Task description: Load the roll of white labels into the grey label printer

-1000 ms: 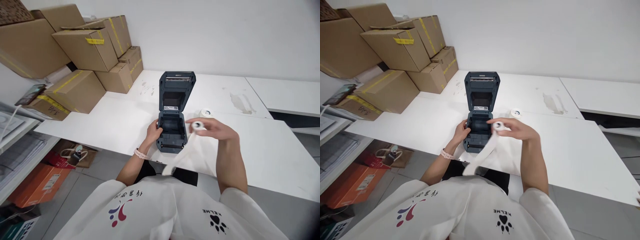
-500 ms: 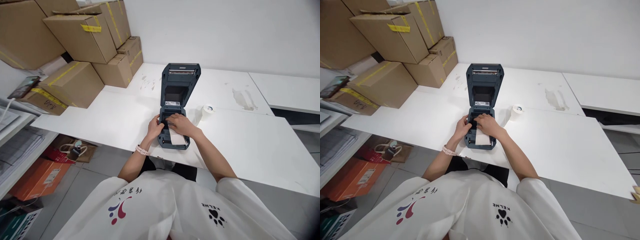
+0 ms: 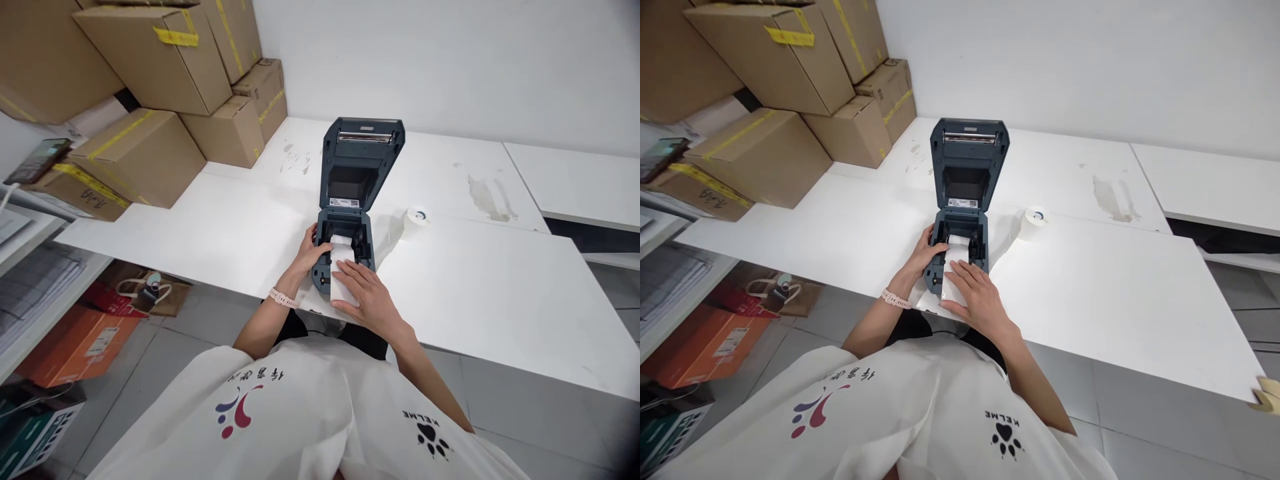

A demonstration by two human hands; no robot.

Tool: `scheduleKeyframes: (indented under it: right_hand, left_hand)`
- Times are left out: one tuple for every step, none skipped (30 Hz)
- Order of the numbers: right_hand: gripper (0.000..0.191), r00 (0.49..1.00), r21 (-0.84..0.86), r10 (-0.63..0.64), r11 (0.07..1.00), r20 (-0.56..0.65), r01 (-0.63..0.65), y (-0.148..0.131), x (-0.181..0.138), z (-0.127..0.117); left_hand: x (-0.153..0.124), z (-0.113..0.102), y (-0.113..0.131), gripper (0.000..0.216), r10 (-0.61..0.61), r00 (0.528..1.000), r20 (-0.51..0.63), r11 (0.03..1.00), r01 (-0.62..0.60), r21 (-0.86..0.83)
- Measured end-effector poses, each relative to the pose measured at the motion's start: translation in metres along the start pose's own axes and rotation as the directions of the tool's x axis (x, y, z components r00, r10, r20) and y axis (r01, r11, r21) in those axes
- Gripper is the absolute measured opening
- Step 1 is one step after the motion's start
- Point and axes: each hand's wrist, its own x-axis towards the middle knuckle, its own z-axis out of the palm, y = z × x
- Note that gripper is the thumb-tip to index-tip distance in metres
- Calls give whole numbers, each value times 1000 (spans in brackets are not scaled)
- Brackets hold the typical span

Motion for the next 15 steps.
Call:
scheduleKeyframes:
  right_hand:
    - [60,1000,-2,-14,1000,11,14,1,-1,0]
    - [64,999,-3,-28,1000,21,28,2,-2,0]
    - [68,999,-6,-39,999,29,40,3,-4,0]
    - [71,998,-9,-48,999,33,48,3,-5,0]
    - [72,998,-14,-53,998,35,54,3,-6,1]
    - [73,998,-20,-56,998,36,57,4,-6,1]
    - [73,998,-24,-59,998,35,60,4,-7,2]
    - [73,998,-27,-61,998,34,62,4,-7,2]
    - [72,998,-29,-62,998,34,63,4,-7,2]
    - [72,998,-29,-60,998,36,62,4,-7,3]
    - [72,998,-28,-57,998,39,58,4,-7,3]
    - [72,998,-25,-53,998,44,54,4,-7,3]
    - [72,998,-23,-48,999,48,50,4,-6,3]
    - [72,998,-20,-45,999,51,46,4,-6,3]
    - [72,998,-19,-44,999,51,45,4,-6,3]
  left_hand:
    - [0,-1,0,83,-5,1000,5,1000,5,4]
    - [0,-1,-1,83,-6,1000,6,1000,6,7]
    - [0,-2,-2,83,-6,1000,7,1000,6,10]
    - [0,-2,-3,83,-5,1000,8,1000,4,13]
    - [1,-2,-4,83,-3,1000,10,1000,3,17]
    - [1,-3,-4,83,-3,1000,11,1000,2,20]
    - [1,-3,-4,83,-3,1000,13,1000,3,24]
    - [1,-2,-4,83,-6,1000,15,1000,5,29]
    - [1,-2,-4,83,-8,1000,16,999,8,32]
    - [1,-2,-3,83,-10,1000,15,999,9,34]
    - [1,-2,-3,83,-10,1000,14,999,10,33]
    - [1,-2,-2,83,-11,1000,15,999,10,31]
    - [1,-2,-2,83,-12,1000,15,1000,12,29]
    - [1,-2,-1,83,-14,1000,14,1000,14,25]
    - [0,-2,-1,83,-18,1000,14,1000,17,22]
